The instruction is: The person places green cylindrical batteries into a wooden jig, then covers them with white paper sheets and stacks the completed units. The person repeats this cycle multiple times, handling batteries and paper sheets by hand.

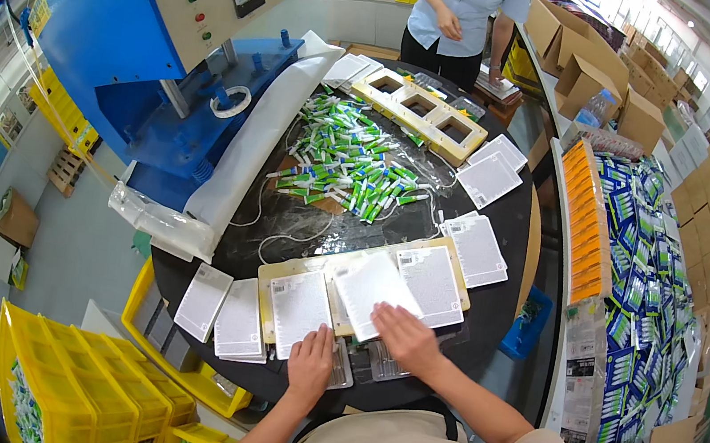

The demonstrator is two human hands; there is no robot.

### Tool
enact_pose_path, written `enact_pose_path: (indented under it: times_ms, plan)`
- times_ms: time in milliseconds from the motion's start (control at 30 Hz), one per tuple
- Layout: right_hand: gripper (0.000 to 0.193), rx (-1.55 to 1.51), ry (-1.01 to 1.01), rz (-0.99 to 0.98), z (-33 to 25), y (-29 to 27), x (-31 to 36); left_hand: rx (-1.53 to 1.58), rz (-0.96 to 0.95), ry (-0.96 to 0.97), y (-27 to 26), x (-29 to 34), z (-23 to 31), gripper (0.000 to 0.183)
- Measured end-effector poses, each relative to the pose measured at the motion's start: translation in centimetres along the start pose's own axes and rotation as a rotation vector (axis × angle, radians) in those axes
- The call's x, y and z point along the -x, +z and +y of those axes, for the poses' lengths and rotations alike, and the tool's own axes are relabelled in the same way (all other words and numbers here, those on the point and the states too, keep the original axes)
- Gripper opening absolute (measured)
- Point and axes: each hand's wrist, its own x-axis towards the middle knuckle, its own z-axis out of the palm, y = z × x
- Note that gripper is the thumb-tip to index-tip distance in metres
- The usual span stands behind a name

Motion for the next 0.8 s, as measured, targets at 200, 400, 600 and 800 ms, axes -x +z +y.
enact_pose_path:
  times_ms: [200,400,600,800]
  plan:
    - [0.044,0.036,0.067,-0.105,-2.5,4.3,2.2,0.11,-0.016,-0.053,1.1,1.0,-1.4,0.054]
    - [0.041,-0.05,0.088,-0.367,-1.6,3.4,0.6,0.25,-0.151,-0.03,-0.7,1.2,-3.9,0.056]
    - [0.058,-0.199,0.263,-0.297,1.5,4.3,-3.7,0.285,-0.201,-0.132,-0.7,-0.7,-4.2,0.069]
    - [0.07,-0.031,0.167,-0.604,2.6,7.1,-4.1,0.198,-0.384,-0.04,0.6,-2.6,-6.4,0.077]
